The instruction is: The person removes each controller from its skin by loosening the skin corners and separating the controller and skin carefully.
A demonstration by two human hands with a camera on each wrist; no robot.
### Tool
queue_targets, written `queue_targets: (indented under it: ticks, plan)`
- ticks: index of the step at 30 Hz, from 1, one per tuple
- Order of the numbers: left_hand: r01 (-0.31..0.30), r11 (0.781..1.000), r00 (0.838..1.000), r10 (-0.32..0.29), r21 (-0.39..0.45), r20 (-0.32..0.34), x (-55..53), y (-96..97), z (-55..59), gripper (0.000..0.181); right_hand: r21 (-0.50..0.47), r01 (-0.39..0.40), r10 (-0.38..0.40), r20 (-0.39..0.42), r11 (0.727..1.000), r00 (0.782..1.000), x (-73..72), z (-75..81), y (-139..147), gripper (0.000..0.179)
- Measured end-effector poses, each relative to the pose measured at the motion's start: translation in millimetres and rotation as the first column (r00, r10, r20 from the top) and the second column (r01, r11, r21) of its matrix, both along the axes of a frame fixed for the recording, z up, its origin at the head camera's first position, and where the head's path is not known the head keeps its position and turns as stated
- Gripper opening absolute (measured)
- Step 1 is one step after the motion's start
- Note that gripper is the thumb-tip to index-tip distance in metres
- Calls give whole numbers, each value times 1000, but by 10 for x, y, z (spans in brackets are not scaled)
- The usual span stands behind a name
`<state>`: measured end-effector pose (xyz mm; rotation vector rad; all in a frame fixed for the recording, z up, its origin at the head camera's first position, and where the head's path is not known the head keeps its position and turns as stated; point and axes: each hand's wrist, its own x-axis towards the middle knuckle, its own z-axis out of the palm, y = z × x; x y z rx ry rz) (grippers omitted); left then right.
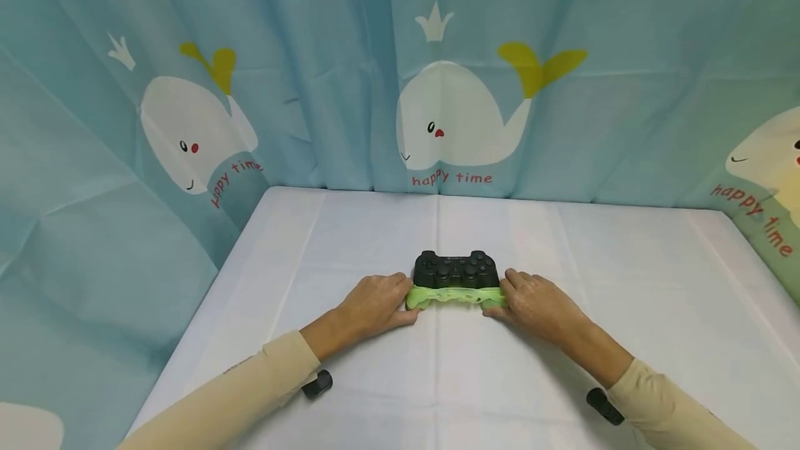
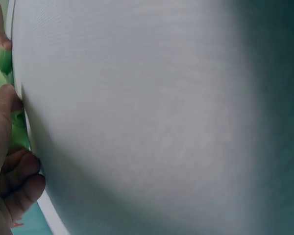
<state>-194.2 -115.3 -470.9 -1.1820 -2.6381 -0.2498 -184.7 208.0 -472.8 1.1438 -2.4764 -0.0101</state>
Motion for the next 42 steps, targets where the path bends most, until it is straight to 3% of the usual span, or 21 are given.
queue_targets:
  ticks: [7,10,12,14,16,18,20,22,25,29,34,42]
  plan:
    - [93,996,995,-93,10,33,-46,-39,8,28,-6,-38,37,-63,999,997,-22,-54,23,75]
    - [93,996,995,-93,11,42,-32,-46,8,26,4,-39,40,-78,999,996,-8,-55,27,71]
    - [52,999,997,-52,13,54,-7,-50,4,27,-3,-39,38,-68,999,997,11,-44,13,68]
    - [-31,999,998,30,12,60,19,-55,-8,32,-5,-22,22,-25,1000,999,36,-26,-14,65]
    - [-117,993,991,115,17,70,43,-61,-12,40,0,14,-14,37,1000,999,70,6,-52,63]
    - [-146,988,987,142,46,81,48,-60,0,49,18,78,-80,99,997,992,105,35,-80,59]
    - [-103,990,990,93,96,105,35,-51,14,55,35,137,-141,147,990,979,133,57,-84,58]
    - [-28,985,991,5,169,136,11,-31,29,57,40,177,-182,180,983,967,143,63,-66,57]
    - [27,963,977,-82,267,196,-26,-11,35,51,20,181,-181,209,983,961,139,65,-42,55]
    - [7,942,959,-101,334,264,-95,1,40,49,-8,172,-164,260,985,952,120,73,-37,54]
    - [22,942,949,-124,334,289,-175,20,39,44,-18,188,-171,340,982,925,104,73,-65,54]
    - [20,949,966,-99,314,238,-130,64,16,30,-19,209,-191,332,978,924,111,61,-69,53]
